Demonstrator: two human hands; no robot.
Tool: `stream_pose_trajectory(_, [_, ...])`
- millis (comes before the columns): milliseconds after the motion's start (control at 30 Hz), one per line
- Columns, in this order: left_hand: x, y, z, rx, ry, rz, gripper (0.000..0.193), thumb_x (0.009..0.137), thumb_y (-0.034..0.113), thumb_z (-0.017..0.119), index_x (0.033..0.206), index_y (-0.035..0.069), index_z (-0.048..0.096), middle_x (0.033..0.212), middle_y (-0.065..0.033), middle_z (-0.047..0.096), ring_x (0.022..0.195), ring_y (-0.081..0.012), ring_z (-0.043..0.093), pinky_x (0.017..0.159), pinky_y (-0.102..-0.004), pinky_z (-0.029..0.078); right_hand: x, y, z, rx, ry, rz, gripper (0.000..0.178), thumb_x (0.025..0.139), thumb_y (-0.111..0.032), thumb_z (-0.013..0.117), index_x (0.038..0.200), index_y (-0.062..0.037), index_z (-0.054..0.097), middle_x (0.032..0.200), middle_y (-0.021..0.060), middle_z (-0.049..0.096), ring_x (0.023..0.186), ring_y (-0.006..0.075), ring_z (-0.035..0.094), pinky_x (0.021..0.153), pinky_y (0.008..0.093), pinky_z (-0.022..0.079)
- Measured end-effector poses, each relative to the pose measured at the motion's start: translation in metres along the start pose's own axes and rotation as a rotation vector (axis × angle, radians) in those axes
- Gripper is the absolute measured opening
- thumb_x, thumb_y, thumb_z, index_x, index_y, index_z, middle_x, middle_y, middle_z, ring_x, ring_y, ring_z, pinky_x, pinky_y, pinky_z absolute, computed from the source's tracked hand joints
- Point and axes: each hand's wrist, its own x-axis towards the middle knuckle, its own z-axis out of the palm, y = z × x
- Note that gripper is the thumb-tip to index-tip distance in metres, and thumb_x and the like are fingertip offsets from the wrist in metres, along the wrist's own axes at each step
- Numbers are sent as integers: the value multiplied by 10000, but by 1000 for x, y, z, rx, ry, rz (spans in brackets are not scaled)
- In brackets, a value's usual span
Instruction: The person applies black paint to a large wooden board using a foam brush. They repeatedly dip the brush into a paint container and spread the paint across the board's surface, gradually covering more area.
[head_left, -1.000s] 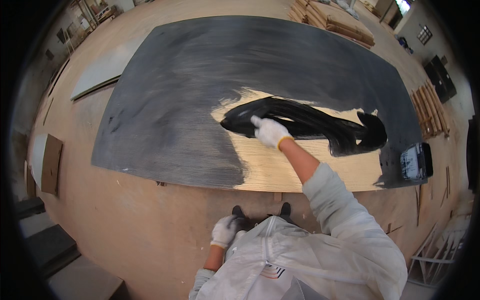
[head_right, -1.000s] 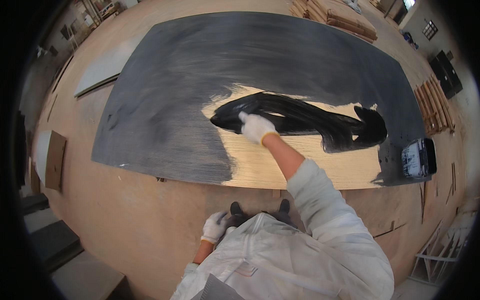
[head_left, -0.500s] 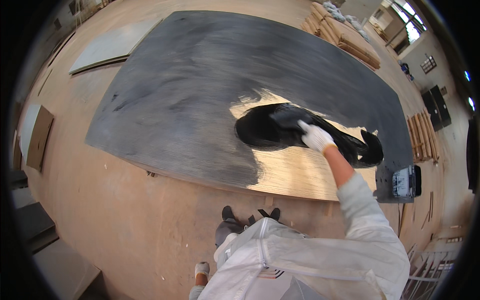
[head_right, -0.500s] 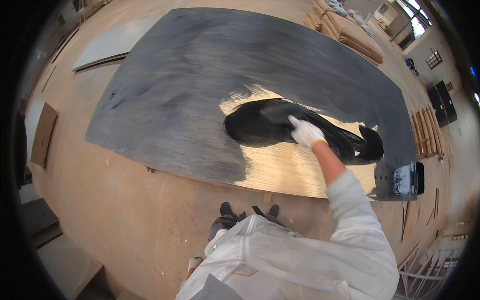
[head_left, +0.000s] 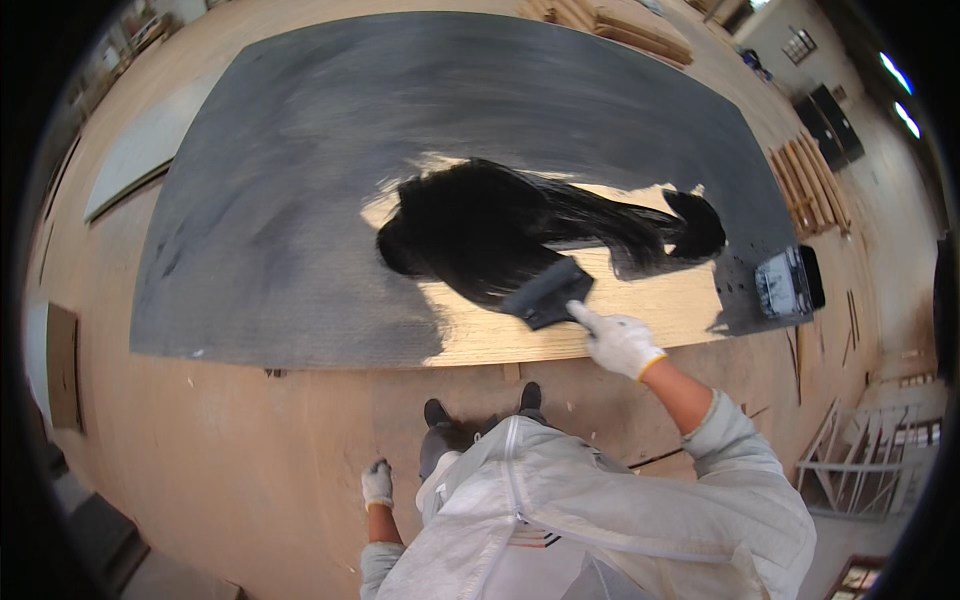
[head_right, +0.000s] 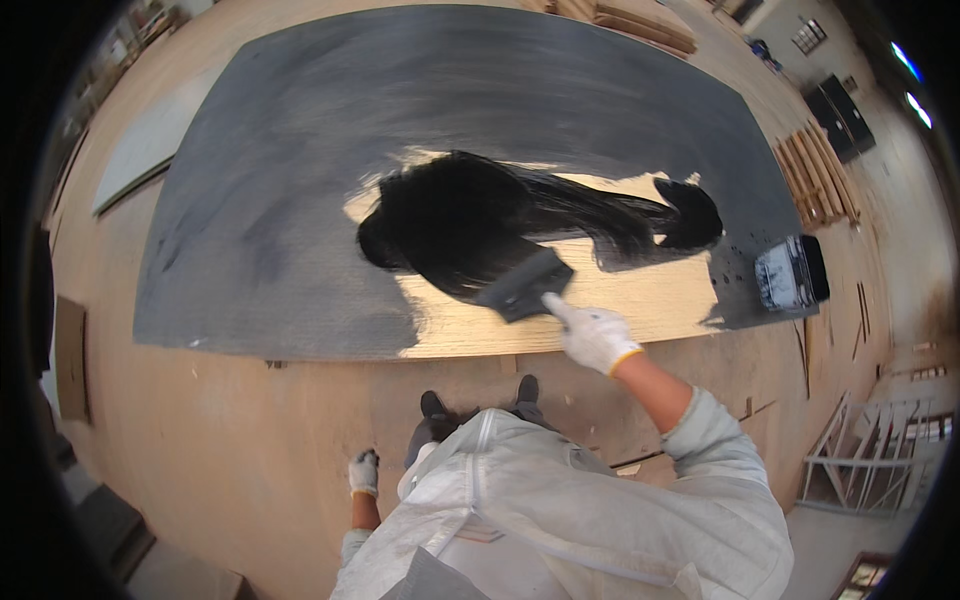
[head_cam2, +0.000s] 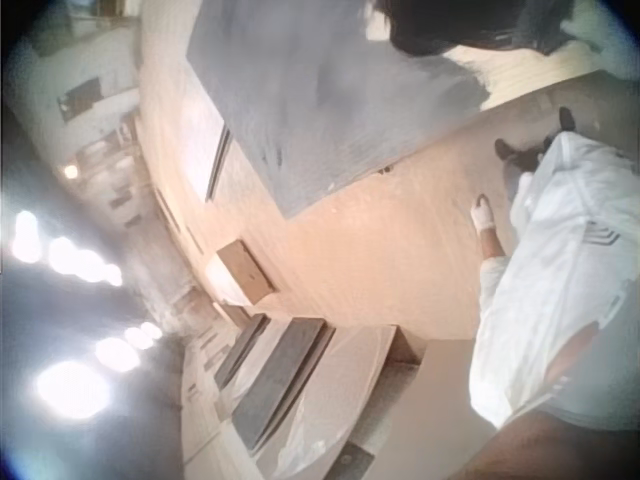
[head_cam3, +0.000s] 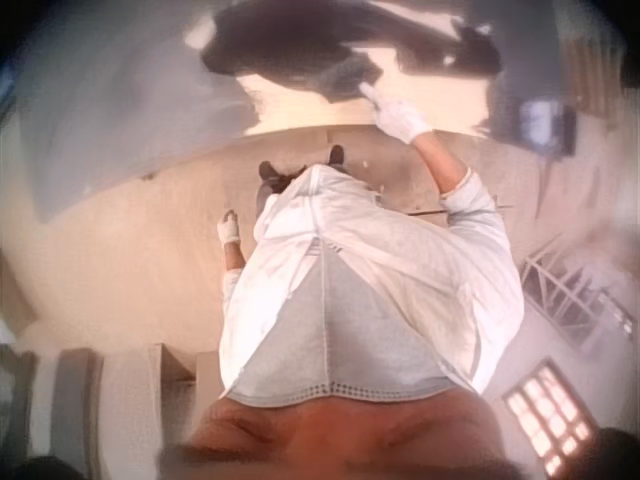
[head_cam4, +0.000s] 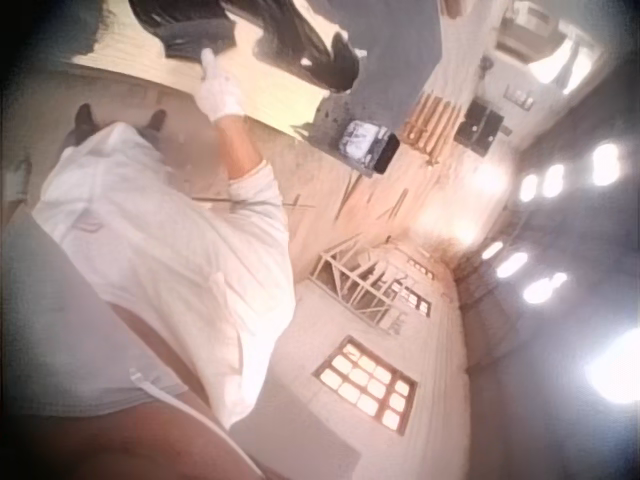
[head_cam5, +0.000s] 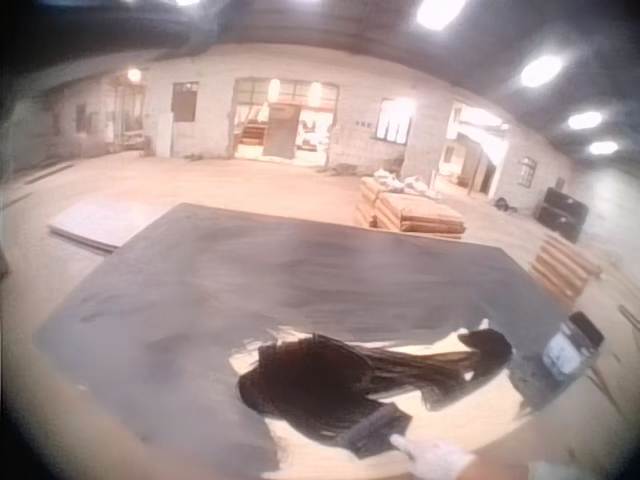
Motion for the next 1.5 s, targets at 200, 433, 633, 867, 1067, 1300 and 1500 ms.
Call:
stream_pose_trajectory(200, [-53, -56, 6, 399, -189, 52, 328, 974, 331, 693, 1090, 59, 834, 1046, -188, 819, 1049, -332, 783, 874, -427, 586, 35, 176, -35, 78, 110, 396, 571, 1005, -223, 490, 1573, -261, 534, 1338, 255, 705, 1232, 430, 691, 1047, 519, 542])
stream_pose_trajectory(433, [-36, 31, 24, 462, -198, -144, 292, 986, 214, 678, 1193, 51, 805, 1023, -123, 819, 883, -233, 764, 788, -369, 590, 139, 231, -73, 163, 230, 372, 666, 887, -98, 529, 1553, -88, 546, 1436, 263, 648, 1361, 412, 615, 1139, 465, 497])
stream_pose_trajectory(633, [-21, 45, 17, -67, -54, -94, 277, 975, 130, 683, 1197, -11, 770, 911, -89, 782, 769, -158, 688, 713, -311, 559, 78, 174, -55, -31, 34, 147, 744, 926, -152, 562, 1648, -290, 441, 1471, 232, 639, 1353, 387, 627, 1145, 421, 486])
stream_pose_trajectory(867, [-58, 42, 22, 220, -132, -44, 282, 966, 167, 694, 1172, 7, 801, 938, -105, 802, 794, -174, 716, 733, -325, 573, 122, 299, -96, 60, 134, 342, 686, 902, -75, 529, 1581, -171, 535, 1431, 208, 674, 1319, 387, 653, 1080, 450, 540])
stream_pose_trajectory(1067, [-77, 22, 41, 215, -152, -59, 299, 955, 178, 681, 1157, 2, 813, 1009, -138, 822, 872, -225, 757, 799, -371, 599, 78, 220, -55, -10, 57, 32, 734, 872, -123, 590, 1591, -250, 515, 1282, 212, 740, 1105, 403, 735, 928, 465, 595])
stream_pose_trajectory(1300, [-61, 9, 68, 339, -258, -14, 273, 941, 174, 678, 1096, 4, 827, 1002, -136, 823, 879, -243, 762, 807, -379, 601, -69, 270, -3, 85, 79, 447, 582, 979, -264, 612, 1558, -296, 569, 1370, 176, 709, 1249, 375, 683, 1055, 465, 541])
stream_pose_trajectory(1500, [-29, 42, 47, 651, -242, -16, 267, 947, 163, 667, 1098, 4, 821, 979, -129, 820, 864, -232, 761, 795, -369, 600, -30, 338, -31, 198, 77, 457, 606, 973, -223, 586, 1577, -252, 541, 1415, 193, 682, 1270, 385, 677, 1062, 460, 541])
